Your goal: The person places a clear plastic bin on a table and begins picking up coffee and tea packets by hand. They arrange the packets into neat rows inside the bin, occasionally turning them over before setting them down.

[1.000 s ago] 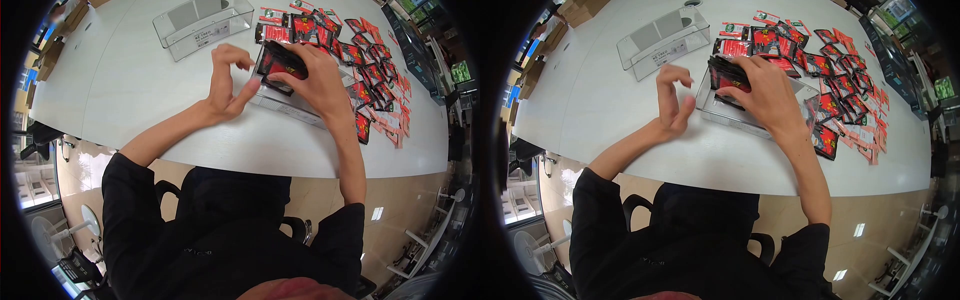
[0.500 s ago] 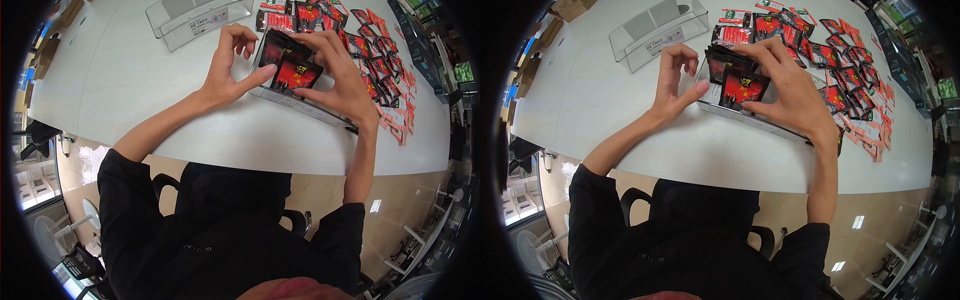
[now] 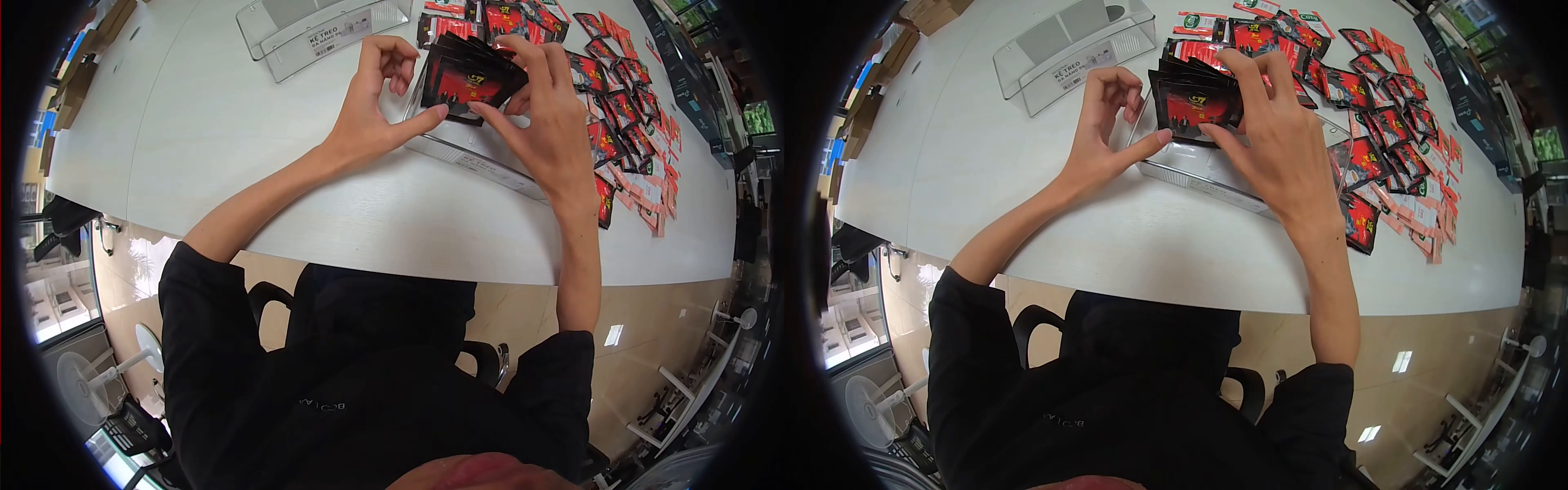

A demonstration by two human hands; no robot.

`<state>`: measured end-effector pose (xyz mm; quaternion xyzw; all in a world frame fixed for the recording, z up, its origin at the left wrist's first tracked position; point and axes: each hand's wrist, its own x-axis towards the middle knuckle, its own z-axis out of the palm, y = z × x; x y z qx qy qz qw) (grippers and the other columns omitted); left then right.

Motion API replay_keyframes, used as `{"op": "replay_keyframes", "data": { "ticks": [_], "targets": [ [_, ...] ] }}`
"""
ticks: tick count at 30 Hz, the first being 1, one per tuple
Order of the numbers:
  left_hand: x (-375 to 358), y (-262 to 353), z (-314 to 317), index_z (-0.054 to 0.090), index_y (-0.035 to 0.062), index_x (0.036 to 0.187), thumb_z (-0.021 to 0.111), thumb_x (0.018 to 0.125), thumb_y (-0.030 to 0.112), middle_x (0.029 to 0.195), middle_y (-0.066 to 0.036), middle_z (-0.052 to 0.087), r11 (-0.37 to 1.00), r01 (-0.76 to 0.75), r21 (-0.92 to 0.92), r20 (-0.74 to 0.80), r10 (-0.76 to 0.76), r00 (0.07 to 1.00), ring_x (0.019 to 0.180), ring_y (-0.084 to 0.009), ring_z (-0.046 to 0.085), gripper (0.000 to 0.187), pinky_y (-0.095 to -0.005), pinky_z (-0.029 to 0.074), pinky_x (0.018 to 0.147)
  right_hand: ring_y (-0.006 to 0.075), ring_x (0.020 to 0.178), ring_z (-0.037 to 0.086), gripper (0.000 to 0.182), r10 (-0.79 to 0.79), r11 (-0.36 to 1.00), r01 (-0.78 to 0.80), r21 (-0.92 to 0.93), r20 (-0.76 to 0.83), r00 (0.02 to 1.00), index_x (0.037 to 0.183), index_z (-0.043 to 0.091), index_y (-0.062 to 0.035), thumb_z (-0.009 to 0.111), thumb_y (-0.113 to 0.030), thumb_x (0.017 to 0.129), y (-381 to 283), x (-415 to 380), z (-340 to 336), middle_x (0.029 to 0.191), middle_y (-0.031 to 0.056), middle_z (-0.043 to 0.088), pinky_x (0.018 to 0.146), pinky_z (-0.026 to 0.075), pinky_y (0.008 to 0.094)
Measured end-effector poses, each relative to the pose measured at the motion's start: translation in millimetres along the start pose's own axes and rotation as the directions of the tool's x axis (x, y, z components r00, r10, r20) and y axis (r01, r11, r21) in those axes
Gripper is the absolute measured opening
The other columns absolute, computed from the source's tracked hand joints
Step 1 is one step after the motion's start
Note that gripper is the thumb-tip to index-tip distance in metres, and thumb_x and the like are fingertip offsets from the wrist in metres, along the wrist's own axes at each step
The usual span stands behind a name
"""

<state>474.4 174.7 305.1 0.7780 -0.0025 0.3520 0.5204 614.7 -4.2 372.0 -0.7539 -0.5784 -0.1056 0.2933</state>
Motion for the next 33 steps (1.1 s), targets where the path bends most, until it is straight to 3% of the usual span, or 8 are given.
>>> {"op": "replay_keyframes", "data": {
  "ticks": [8,14,17,20,22,25,28,33],
  "targets": [
    [2.4,-0.2,-2.4,0.045,0.0071,0.116,0.082,0.083,0.014,0.086,0.003,0.045,0.974,0.185,-0.129,0.06,-0.179,0.982,0.08,-0.0057,0.043,0.05,-0.0229,0.038,0.074,0.0222,0.081,0.07,0.073,-0.121,0.964,0.121,0.238,-0.013,0.993,0.141,0.044,-0.0105,0.08,-0.002,0.078,1.6,0.5,5.7,0.124,0.0119,0.045,0.067,0.06,0.0378],
    [0.7,1.0,-2.7,0.046,0.0082,0.115,0.079,0.085,0.012,0.085,0.004,0.045,0.957,0.218,-0.193,0.064,-0.21,0.976,0.08,-0.0038,0.044,0.045,-0.0206,0.039,0.073,0.0173,0.083,0.069,0.073,-0.107,0.994,0.107,-0.01,-0.031,0.994,0.14,0.045,-0.0138,0.081,-0.007,0.078,3.2,2.4,-8.3,0.125,0.0087,0.046,0.063,0.057,0.0336],
    [0.6,3.6,-1.0,0.046,0.0088,0.115,0.081,0.085,0.013,0.085,0.004,0.045,0.942,0.238,-0.238,0.064,-0.23,0.971,0.08,-0.0042,0.044,0.047,-0.0205,0.038,0.072,0.0152,0.076,0.068,0.062,-0.116,0.993,0.116,-0.008,-0.086,0.989,0.133,0.051,-0.0142,0.082,-0.01,0.079,4.5,1.3,-8.8,0.109,0.0059,0.058,0.057,0.052,0.0303],
    [0.6,5.1,-0.3,0.046,0.0094,0.115,0.082,0.084,0.014,0.085,0.004,0.045,0.931,0.261,-0.254,0.049,-0.257,0.965,0.079,-0.0045,0.044,0.048,-0.0205,0.038,0.071,0.0155,0.065,0.065,0.037,-0.079,0.97,0.052,0.236,0.109,0.991,0.117,0.062,-0.0092,0.079,-0.014,0.084,1.6,0.2,-11.7,0.08,0.0046,0.064,0.054,0.048,0.0296],
    [0.9,4.3,-0.9,0.046,0.0096,0.115,0.083,0.084,0.016,0.085,0.004,0.045,0.946,0.237,-0.22,0.053,-0.231,0.972,0.079,-0.0045,0.044,0.049,-0.0209,0.038,0.07,0.0242,0.058,0.062,0.019,-0.12,0.869,-0.048,0.492,0.304,0.945,0.104,0.068,-0.004,0.067,-0.021,0.096,1.6,-1.2,-8.2,0.067,0.0096,0.064,0.056,0.047,0.034],
    [1.1,5.2,-0.3,0.046,0.0098,0.115,0.083,0.084,0.016,0.084,0.005,0.045,0.942,0.233,-0.242,0.042,-0.229,0.972,0.078,-0.0045,0.044,0.048,-0.0209,0.038,0.07,0.0339,0.064,0.062,0.028,-0.079,0.882,-0.147,0.447,0.448,0.89,0.102,0.068,-0.0007,0.056,-0.026,0.103,0.6,-3.8,-5.3,0.078,0.0168,0.068,0.061,0.047,0.0398],
    [1.7,5.8,-0.1,0.047,0.0098,0.114,0.083,0.084,0.017,0.083,0.005,0.045,0.944,0.238,-0.23,0.041,-0.235,0.971,0.077,-0.0045,0.044,0.047,-0.021,0.038,0.07,0.0401,0.071,0.061,0.033,-0.082,0.906,-0.092,0.412,0.386,0.919,0.107,0.068,-0.001,0.05,-0.029,0.105,0.7,-5.2,0.8,0.084,0.0206,0.069,0.065,0.047,0.0436],
    [1.5,7.1,0.1,0.047,0.0094,0.113,0.083,0.084,0.019,0.082,0.005,0.044,0.951,0.224,-0.214,0.029,-0.223,0.974,0.075,-0.0046,0.042,0.047,-0.0213,0.038,0.071,0.0374,0.076,0.065,0.032,-0.128,0.891,-0.028,0.453,0.311,0.942,0.107,0.068,-0.0004,0.052,-0.028,0.105,0.1,-4.4,0.4,0.088,0.0196,0.07,0.069,0.049,0.0416]
  ]
}}
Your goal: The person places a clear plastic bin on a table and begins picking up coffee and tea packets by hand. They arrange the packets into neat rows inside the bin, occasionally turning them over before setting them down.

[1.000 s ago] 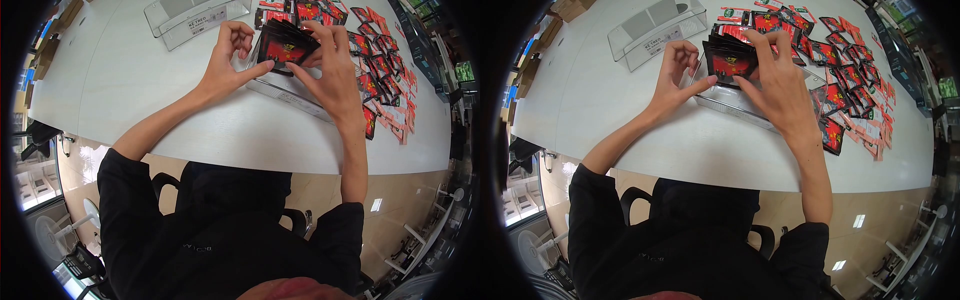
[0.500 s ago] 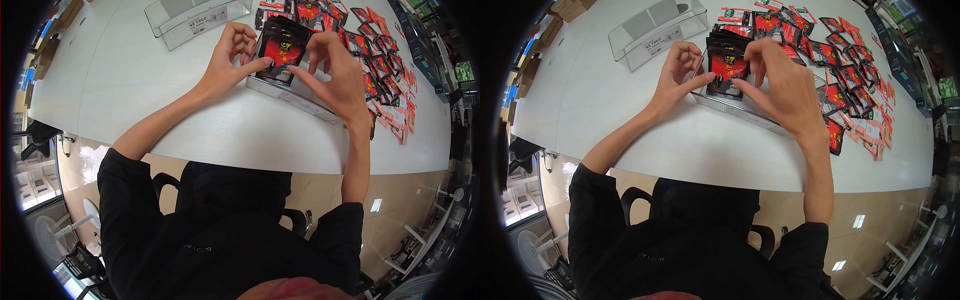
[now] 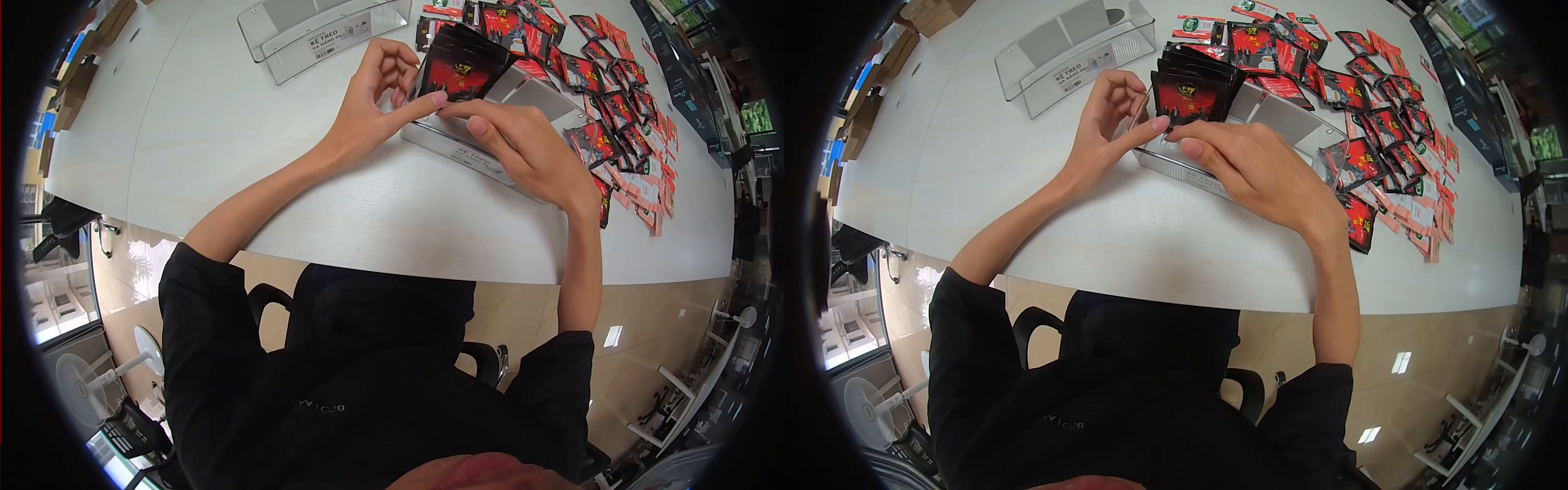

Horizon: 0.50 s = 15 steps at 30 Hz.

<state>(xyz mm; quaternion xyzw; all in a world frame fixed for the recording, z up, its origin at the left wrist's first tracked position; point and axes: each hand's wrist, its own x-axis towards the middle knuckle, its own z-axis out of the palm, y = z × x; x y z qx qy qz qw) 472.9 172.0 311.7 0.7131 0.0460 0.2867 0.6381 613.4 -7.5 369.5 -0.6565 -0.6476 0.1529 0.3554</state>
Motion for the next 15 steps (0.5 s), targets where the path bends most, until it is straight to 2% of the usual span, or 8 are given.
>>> {"op": "replay_keyframes", "data": {
  "ticks": [2,4,5,6,8,9,11,15],
  "targets": [
    [0.6,-0.2,0.2,0.047,0.009,0.113,0.083,0.084,0.02,0.082,0.005,0.044,1.0,-0.016,-0.004,0.015,0.016,1.0,0.075,-0.0047,0.042,0.046,-0.0214,0.037,0.071,0.0347,0.077,0.067,0.03,-0.007,0.999,0.007,-0.034,0.0,1.0,0.107,0.069,-0.0002,0.053,-0.025,0.104,-5.5,-0.5,-13.2,0.089,0.0183,0.071,0.07,0.051,0.0389],
    [1.2,-2.1,0.0,0.047,0.0078,0.113,0.082,0.085,0.019,0.081,0.005,0.043,0.996,-0.072,0.055,-0.028,0.073,0.997,0.075,-0.0053,0.041,0.047,-0.0215,0.036,0.071,0.0246,0.081,0.073,0.02,-0.062,0.997,0.068,0.042,-0.131,0.989,0.106,0.069,-0.0002,0.057,-0.016,0.102,-13.2,-7.6,-34.8,0.088,0.0133,0.073,0.074,0.054,0.0314],
    [1.4,-0.4,-0.6,0.047,0.0067,0.113,0.082,0.085,0.018,0.08,0.005,0.041,0.992,-0.082,0.098,-0.038,0.086,0.996,0.075,-0.0061,0.039,0.047,-0.0222,0.035,0.071,0.0173,0.083,0.073,0.014,-0.041,0.998,0.05,0.027,-0.264,0.964,0.103,0.071,-0.0004,0.06,-0.008,0.1,-17.5,-17.3,-45.4,0.087,0.0093,0.073,0.076,0.055,0.0275],
    [0.7,-0.7,-0.7,0.047,0.0065,0.113,0.082,0.084,0.017,0.08,0.004,0.04,0.99,-0.087,0.114,-0.059,0.094,0.994,0.075,-0.0068,0.038,0.046,-0.0225,0.034,0.072,0.018,0.08,0.073,0.013,-0.071,0.997,0.077,-0.002,-0.406,0.911,0.106,0.07,-0.0007,0.06,-0.005,0.099,-18.7,-31.4,-55.0,0.086,0.0087,0.074,0.075,0.054,0.0284],
    [-0.3,1.0,0.2,0.047,0.0068,0.113,0.082,0.084,0.017,0.08,0.004,0.039,0.985,-0.106,0.136,-0.081,0.118,0.99,0.076,-0.0074,0.037,0.046,-0.0227,0.033,0.073,0.0181,0.086,0.072,0.017,0.101,0.995,-0.084,0.056,-0.636,0.765,0.111,0.068,-0.0008,0.066,-0.008,0.096,-18.6,-73.4,-69.1,0.094,0.0095,0.074,0.078,0.054,0.0277],
    [-0.8,2.8,-0.5,0.048,0.0077,0.112,0.082,0.085,0.018,0.081,0.004,0.039,0.985,-0.111,0.133,-0.098,0.124,0.987,0.076,-0.0078,0.037,0.045,-0.0227,0.033,0.074,0.0181,0.086,0.072,0.017,0.1,0.994,-0.105,0.031,-0.639,0.763,0.111,0.068,-0.0008,0.066,-0.008,0.096,-17.8,-101.0,-68.9,0.094,0.0095,0.074,0.078,0.054,0.0277],
    [-0.7,0.1,-1.3,0.048,0.008,0.112,0.081,0.085,0.018,0.081,0.004,0.04,0.984,-0.123,0.131,-0.126,0.14,0.982,0.076,-0.0079,0.037,0.044,-0.0229,0.033,0.075,0.0205,0.101,0.069,0.026,0.355,0.842,-0.536,0.063,-0.812,0.462,0.114,0.067,-0.0014,0.072,-0.015,0.093,-5.2,-146.0,-46.6,0.109,0.0113,0.071,0.087,0.052,0.0319],
    [0.6,-1.4,-1.4,0.049,0.0077,0.111,0.079,0.088,0.016,0.082,0.003,0.041,0.983,-0.138,0.119,-0.163,0.156,0.974,0.077,-0.0078,0.037,0.038,-0.0235,0.034,0.075,0.0253,0.121,0.059,0.036,0.388,0.738,-0.674,-0.034,-0.795,0.465,0.116,0.067,-0.0021,0.077,-0.023,0.089,5.6,-165.8,2.5,0.121,0.0134,0.066,0.096,0.047,0.0391]
  ]
}}
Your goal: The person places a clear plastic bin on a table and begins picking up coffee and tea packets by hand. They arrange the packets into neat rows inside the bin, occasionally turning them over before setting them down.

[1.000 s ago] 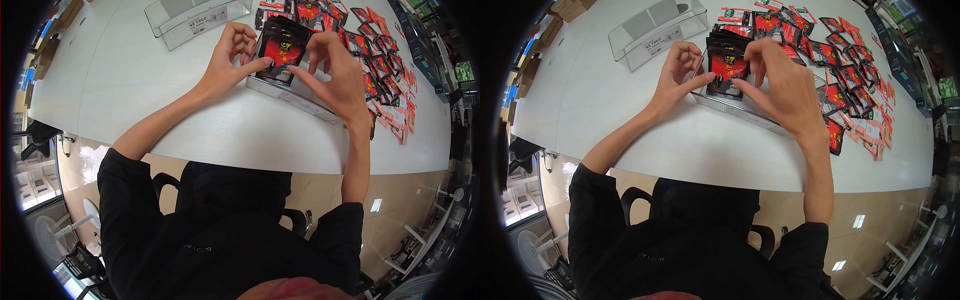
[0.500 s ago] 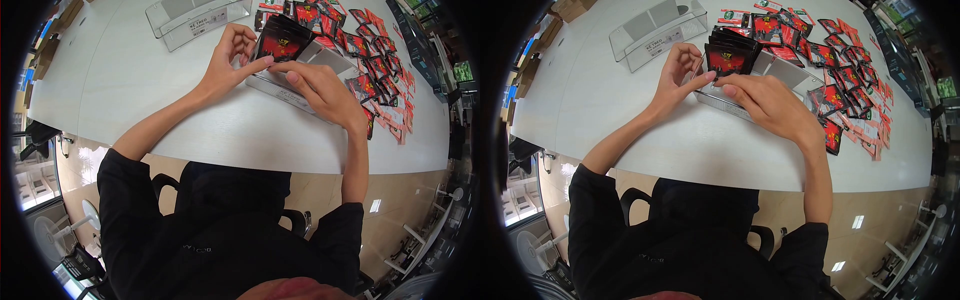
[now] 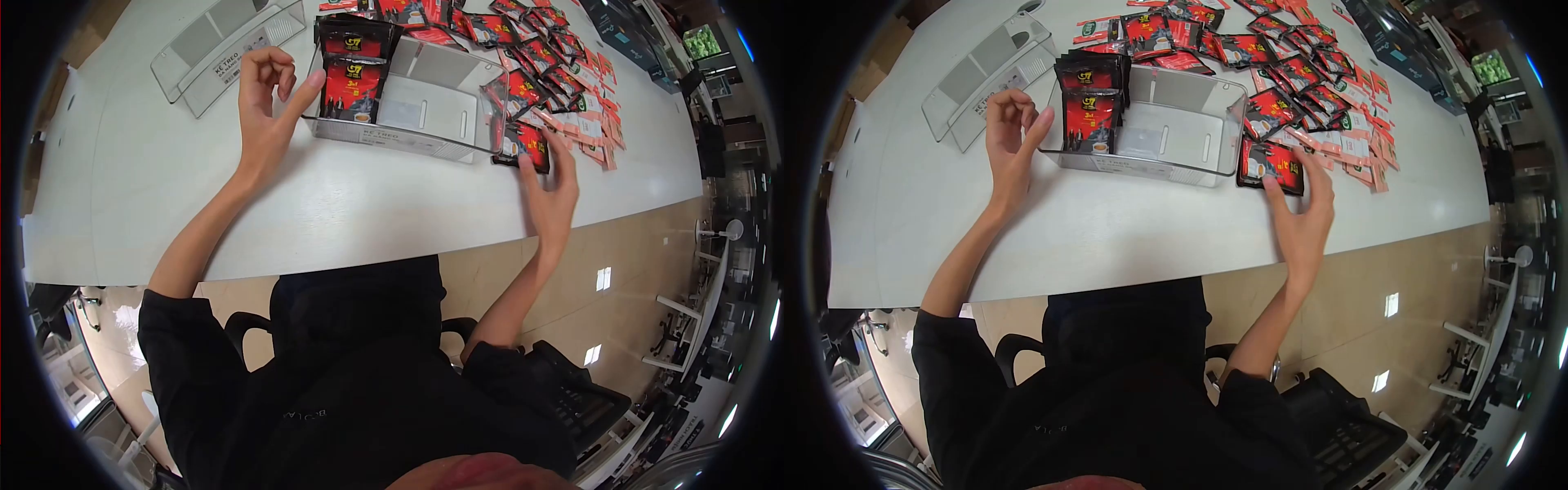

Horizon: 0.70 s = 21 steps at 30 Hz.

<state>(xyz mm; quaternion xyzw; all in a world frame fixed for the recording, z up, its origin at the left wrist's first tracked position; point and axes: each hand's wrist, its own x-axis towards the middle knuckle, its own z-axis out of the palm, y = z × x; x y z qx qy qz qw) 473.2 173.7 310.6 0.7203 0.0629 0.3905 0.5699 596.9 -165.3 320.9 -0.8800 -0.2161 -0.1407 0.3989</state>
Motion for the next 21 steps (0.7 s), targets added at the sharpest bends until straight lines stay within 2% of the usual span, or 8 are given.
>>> {"op": "replay_keyframes", "data": {
  "ticks": [2,5,9,12,14,15,18,21],
  "targets": [
    [0.6,0.7,0.5,0.049,0.0069,0.11,0.076,0.089,0.013,0.082,0.003,0.042,1.0,-0.01,0.0,-0.009,0.01,1.0,0.077,-0.0076,0.039,0.035,-0.0241,0.035,0.076,0.0311,0.127,0.05,0.042,0.05,0.985,-0.066,-0.16,-0.1,0.994,0.117,0.065,-0.003,0.08,-0.027,0.087,-0.6,-11.7,14.4,0.126,0.0144,0.062,0.101,0.043,0.0441],
    [1.2,-0.3,-0.2,0.05,0.0067,0.11,0.076,0.089,0.013,0.081,0.003,0.043,1.0,-0.012,-0.014,-0.002,0.012,1.0,0.077,-0.0075,0.039,0.035,-0.0244,0.037,0.077,0.0345,0.125,0.049,0.054,0.149,0.968,-0.169,-0.186,-0.119,0.982,0.121,0.06,0.0003,0.082,-0.032,0.084,-5.1,-7.3,14.9,0.127,0.0168,0.059,0.101,0.043,0.045],
    [1.8,-0.8,0.5,0.05,0.0066,0.11,0.076,0.09,0.013,0.081,0.003,0.044,1.0,-0.022,-0.008,-0.002,0.022,1.0,0.076,-0.0075,0.04,0.034,-0.0244,0.037,0.077,0.0357,0.12,0.05,0.062,0.148,0.972,-0.167,-0.166,-0.12,0.982,0.123,0.051,0.003,0.082,-0.034,0.084,-19.0,-4.2,14.5,0.124,0.0202,0.058,0.101,0.042,0.045],
    [1.6,-1.9,0.4,0.05,0.0068,0.11,0.076,0.09,0.013,0.081,0.003,0.044,0.999,-0.036,-0.002,-0.008,0.036,0.999,0.076,-0.0075,0.04,0.034,-0.0247,0.037,0.077,0.0311,0.12,0.05,0.069,0.169,0.979,-0.168,-0.118,0.002,0.986,0.126,0.042,0.0028,0.084,-0.029,0.083,-18.2,-6.4,8.3,0.118,0.0212,0.057,0.096,0.046,0.0431],
    [1.7,-3.3,0.1,0.05,0.0068,0.11,0.076,0.09,0.014,0.081,0.002,0.044,0.998,-0.056,-0.001,-0.013,0.056,0.998,0.077,-0.0075,0.04,0.034,-0.0249,0.037,0.077,0.0261,0.117,0.053,0.074,0.307,0.941,-0.31,0.137,0.048,0.951,0.129,0.038,-0.0003,0.088,-0.02,0.078,-15.8,-9.7,4.1,0.118,0.0175,0.054,0.093,0.051,0.0391],
    [1.6,-3.0,-0.2,0.05,0.0068,0.11,0.076,0.09,0.014,0.081,0.002,0.044,0.999,-0.054,0.001,-0.018,0.054,0.998,0.077,-0.0075,0.04,0.034,-0.0249,0.037,0.077,0.0261,0.117,0.053,0.074,0.304,0.941,-0.309,0.136,0.053,0.951,0.129,0.038,-0.0003,0.088,-0.02,0.078,-15.8,-11.5,2.8,0.118,0.0175,0.054,0.093,0.051,0.0391],
    [1.3,-1.8,1.6,0.05,0.0067,0.109,0.077,0.089,0.014,0.081,0.002,0.044,0.998,-0.055,0.013,-0.028,0.056,0.998,0.077,-0.0079,0.039,0.034,-0.0254,0.037,0.076,0.0232,0.111,0.058,0.082,0.259,0.873,-0.176,0.455,-0.128,0.957,0.135,0.037,-0.0051,0.089,0.001,0.072,-15.6,-15.2,-2.9,0.126,0.0142,0.05,0.099,0.052,0.0352],
    [1.2,-2.2,1.8,0.049,0.0067,0.108,0.078,0.088,0.015,0.081,0.002,0.043,0.992,-0.121,0.037,-0.024,0.122,0.992,0.077,-0.0088,0.039,0.036,-0.0256,0.036,0.075,0.0228,0.115,0.057,0.084,0.221,0.835,-0.099,0.541,-0.165,0.961,0.14,0.036,-0.0069,0.085,0.007,0.073,-8.5,-6.2,-15.5,0.128,0.0155,0.051,0.1,0.052,0.0348]
  ]
}}
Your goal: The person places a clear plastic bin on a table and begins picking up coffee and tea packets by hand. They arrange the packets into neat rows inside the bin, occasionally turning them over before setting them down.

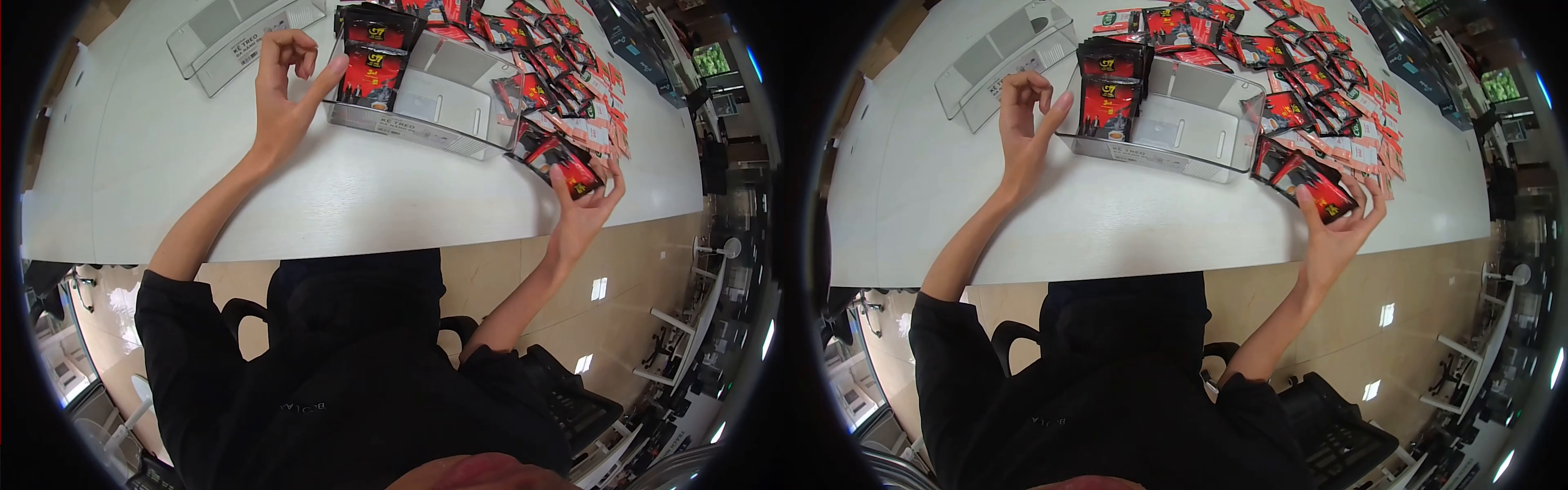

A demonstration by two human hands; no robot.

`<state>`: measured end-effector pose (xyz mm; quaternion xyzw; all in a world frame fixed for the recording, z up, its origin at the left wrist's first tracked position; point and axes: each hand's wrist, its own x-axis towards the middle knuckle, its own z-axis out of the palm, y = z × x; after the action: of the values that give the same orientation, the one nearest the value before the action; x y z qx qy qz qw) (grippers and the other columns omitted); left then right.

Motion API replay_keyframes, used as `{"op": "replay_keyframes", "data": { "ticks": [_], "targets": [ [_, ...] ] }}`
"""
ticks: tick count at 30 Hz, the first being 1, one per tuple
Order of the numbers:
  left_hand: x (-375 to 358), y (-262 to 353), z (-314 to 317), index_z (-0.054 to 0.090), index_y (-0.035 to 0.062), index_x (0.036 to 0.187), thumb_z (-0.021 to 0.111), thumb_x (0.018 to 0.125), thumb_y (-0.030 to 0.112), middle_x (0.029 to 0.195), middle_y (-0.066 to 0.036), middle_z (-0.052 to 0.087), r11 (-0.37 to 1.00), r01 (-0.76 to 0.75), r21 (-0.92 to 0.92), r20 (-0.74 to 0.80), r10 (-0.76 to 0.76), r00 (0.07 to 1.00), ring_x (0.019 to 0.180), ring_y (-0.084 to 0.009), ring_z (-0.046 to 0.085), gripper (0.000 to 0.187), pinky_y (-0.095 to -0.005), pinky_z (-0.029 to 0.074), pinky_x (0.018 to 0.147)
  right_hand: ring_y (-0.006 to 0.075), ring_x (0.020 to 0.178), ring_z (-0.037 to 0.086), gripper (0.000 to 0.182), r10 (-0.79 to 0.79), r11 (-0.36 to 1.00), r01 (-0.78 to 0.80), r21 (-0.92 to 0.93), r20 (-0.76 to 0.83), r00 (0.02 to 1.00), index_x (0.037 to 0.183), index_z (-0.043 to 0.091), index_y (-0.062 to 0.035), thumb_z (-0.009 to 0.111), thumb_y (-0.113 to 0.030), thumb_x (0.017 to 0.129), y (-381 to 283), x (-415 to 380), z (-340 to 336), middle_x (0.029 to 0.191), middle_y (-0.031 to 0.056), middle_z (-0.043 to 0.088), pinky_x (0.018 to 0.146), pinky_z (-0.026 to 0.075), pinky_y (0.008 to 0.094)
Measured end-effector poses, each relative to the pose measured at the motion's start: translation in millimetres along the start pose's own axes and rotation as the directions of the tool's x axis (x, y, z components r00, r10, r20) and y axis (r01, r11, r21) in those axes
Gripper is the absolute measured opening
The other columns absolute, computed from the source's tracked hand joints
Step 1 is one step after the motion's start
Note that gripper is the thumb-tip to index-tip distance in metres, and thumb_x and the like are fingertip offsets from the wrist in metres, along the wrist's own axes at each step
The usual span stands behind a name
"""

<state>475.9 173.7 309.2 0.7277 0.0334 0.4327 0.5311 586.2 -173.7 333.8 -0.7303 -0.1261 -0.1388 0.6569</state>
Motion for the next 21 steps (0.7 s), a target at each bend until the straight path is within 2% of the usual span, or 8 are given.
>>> {"op": "replay_keyframes", "data": {
  "ticks": [4,6,9,12,14,16,20,21],
  "targets": [
    [-1.7,0.1,-0.7,0.049,0.0063,0.108,0.081,0.085,0.019,0.082,0.001,0.044,0.986,-0.118,0.12,0.015,0.117,0.993,0.077,-0.0098,0.041,0.041,-0.0259,0.037,0.074,0.0233,0.114,0.059,0.084,-0.117,0.99,0.113,0.089,0.041,0.992,0.142,0.039,-0.0073,0.082,0.011,0.073,-26.6,18.8,6.9,0.123,0.0162,0.06,0.102,0.05,0.0347],
    [-3.9,0.8,0.5,0.049,0.0059,0.108,0.081,0.084,0.018,0.083,0.0,0.047,0.963,-0.226,0.147,0.028,0.224,0.974,0.077,-0.0097,0.044,0.042,-0.0264,0.037,0.074,0.022,0.111,0.062,0.081,-0.168,0.982,0.165,0.09,0.021,0.986,0.141,0.04,-0.0065,0.082,0.011,0.074,-38.9,26.1,14.3,0.121,0.0162,0.063,0.099,0.051,0.0331],
    [-5.5,2.9,0.2,0.049,0.0056,0.109,0.082,0.083,0.018,0.084,0.0,0.05,0.939,-0.3,0.166,0.093,0.288,0.953,0.076,-0.0098,0.046,0.044,-0.0269,0.037,0.075,0.0176,0.098,0.068,0.071,-0.25,0.965,0.25,0.082,-0.007,0.968,0.14,0.043,-0.0054,0.078,0.011,0.08,-60.7,34.2,28.7,0.112,0.0178,0.068,0.09,0.053,0.0286],
    [-5.8,3.4,0.3,0.048,0.0055,0.109,0.082,0.083,0.018,0.084,0.0,0.05,0.931,-0.324,0.17,0.101,0.31,0.945,0.075,-0.0095,0.046,0.044,-0.0273,0.037,0.076,0.0174,0.099,0.068,0.069,-0.353,0.934,0.354,0.049,-0.026,0.935,0.138,0.045,-0.0043,0.078,0.011,0.08,-80.8,39.4,49.4,0.11,0.0179,0.069,0.091,0.053,0.0289],
    [-6.2,2.1,-0.6,0.049,0.0053,0.111,0.082,0.082,0.018,0.086,-0.001,0.051,0.937,-0.306,0.167,0.096,0.293,0.951,0.077,-0.0104,0.046,0.045,-0.0278,0.038,0.076,0.0179,0.099,0.068,0.067,-0.362,0.925,0.358,0.128,0.004,0.932,0.136,0.047,-0.0031,0.079,0.011,0.079,-88.9,42.9,65.7,0.11,0.0166,0.068,0.091,0.053,0.0286],
    [-5.2,3.6,-1.3,0.051,0.0051,0.112,0.083,0.081,0.019,0.087,-0.001,0.052,0.943,-0.29,0.164,0.093,0.278,0.956,0.078,-0.0113,0.047,0.047,-0.0284,0.038,0.076,0.0198,0.101,0.067,0.07,-0.374,0.887,0.291,0.359,0.187,0.908,0.133,0.048,-0.0033,0.083,0.01,0.074,-91.4,46.3,88.7,0.112,0.014,0.064,0.092,0.056,0.0317],
    [2.0,17.3,-4.6,0.063,0.0081,0.111,0.083,0.08,0.024,0.1,-0.005,0.056,0.91,-0.317,0.269,0.243,0.254,0.936,0.094,-0.0202,0.047,0.04,-0.0335,0.039,0.08,0.0173,0.11,0.063,0.062,-0.493,0.862,0.313,0.4,0.513,0.702,0.135,0.049,-0.004,0.079,0.005,0.081,-66.9,54.7,153.1,0.12,0.0133,0.062,0.096,0.052,0.0287],
    [2.1,12.9,-2.5,0.065,0.0081,0.107,0.082,0.081,0.025,0.1,-0.004,0.056,0.882,-0.337,0.329,0.228,0.272,0.935,0.096,-0.0213,0.047,0.035,-0.0343,0.039,0.081,0.0221,0.116,0.062,0.052,-0.477,0.876,0.313,0.368,0.561,0.676,0.134,0.05,-0.0098,0.074,-0.007,0.088,-57.6,53.1,168.1,0.131,0.0135,0.059,0.097,0.052,0.0305]
  ]
}}
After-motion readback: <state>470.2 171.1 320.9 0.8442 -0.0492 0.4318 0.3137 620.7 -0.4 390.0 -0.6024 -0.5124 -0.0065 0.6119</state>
